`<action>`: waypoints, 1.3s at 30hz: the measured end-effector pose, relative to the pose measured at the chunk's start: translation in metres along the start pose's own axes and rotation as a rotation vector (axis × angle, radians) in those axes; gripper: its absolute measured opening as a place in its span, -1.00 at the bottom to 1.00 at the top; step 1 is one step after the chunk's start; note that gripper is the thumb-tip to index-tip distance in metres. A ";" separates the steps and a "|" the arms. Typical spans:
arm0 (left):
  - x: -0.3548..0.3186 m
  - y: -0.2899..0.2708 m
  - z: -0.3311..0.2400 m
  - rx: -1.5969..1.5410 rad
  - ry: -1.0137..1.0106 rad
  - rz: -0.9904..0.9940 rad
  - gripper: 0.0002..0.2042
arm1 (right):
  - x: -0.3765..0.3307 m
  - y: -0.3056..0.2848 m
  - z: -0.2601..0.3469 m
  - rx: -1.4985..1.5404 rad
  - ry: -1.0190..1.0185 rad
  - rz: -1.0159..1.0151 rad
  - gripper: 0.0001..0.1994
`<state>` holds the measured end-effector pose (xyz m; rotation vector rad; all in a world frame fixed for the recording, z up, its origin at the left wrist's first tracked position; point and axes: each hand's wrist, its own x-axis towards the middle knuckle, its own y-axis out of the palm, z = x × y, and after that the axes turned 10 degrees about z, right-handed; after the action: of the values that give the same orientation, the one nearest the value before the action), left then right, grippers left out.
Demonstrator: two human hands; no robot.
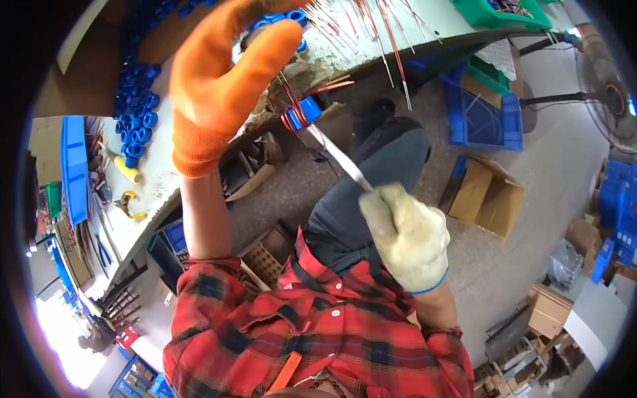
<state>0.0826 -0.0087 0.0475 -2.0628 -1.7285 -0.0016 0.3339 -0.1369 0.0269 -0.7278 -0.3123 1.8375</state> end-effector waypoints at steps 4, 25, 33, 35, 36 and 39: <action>0.005 0.015 0.007 -0.149 -0.022 -0.001 -0.60 | 0.009 0.003 0.011 -0.273 -0.075 -0.266 -0.77; -0.067 0.151 -0.058 0.410 0.851 0.074 -0.73 | 0.050 0.067 0.044 -1.395 0.555 -1.486 -0.85; -0.069 0.101 -0.036 0.328 0.760 0.172 -0.67 | 0.065 0.112 0.071 -1.312 0.835 -1.263 -0.87; -0.088 0.119 -0.024 0.353 0.742 0.189 -0.67 | 0.058 0.114 0.057 -1.400 0.791 -1.257 -0.85; -0.081 0.132 -0.028 0.315 0.790 0.213 -0.67 | 0.055 0.098 0.050 -1.485 0.846 -1.297 -0.81; -0.070 0.136 -0.020 0.282 0.798 0.182 -0.66 | 0.071 0.093 0.042 -1.497 0.784 -1.427 -0.78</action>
<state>0.2001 -0.0968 0.0010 -1.6652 -0.9865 -0.4368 0.2219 -0.1022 -0.0131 -1.5019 -1.2624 -0.3356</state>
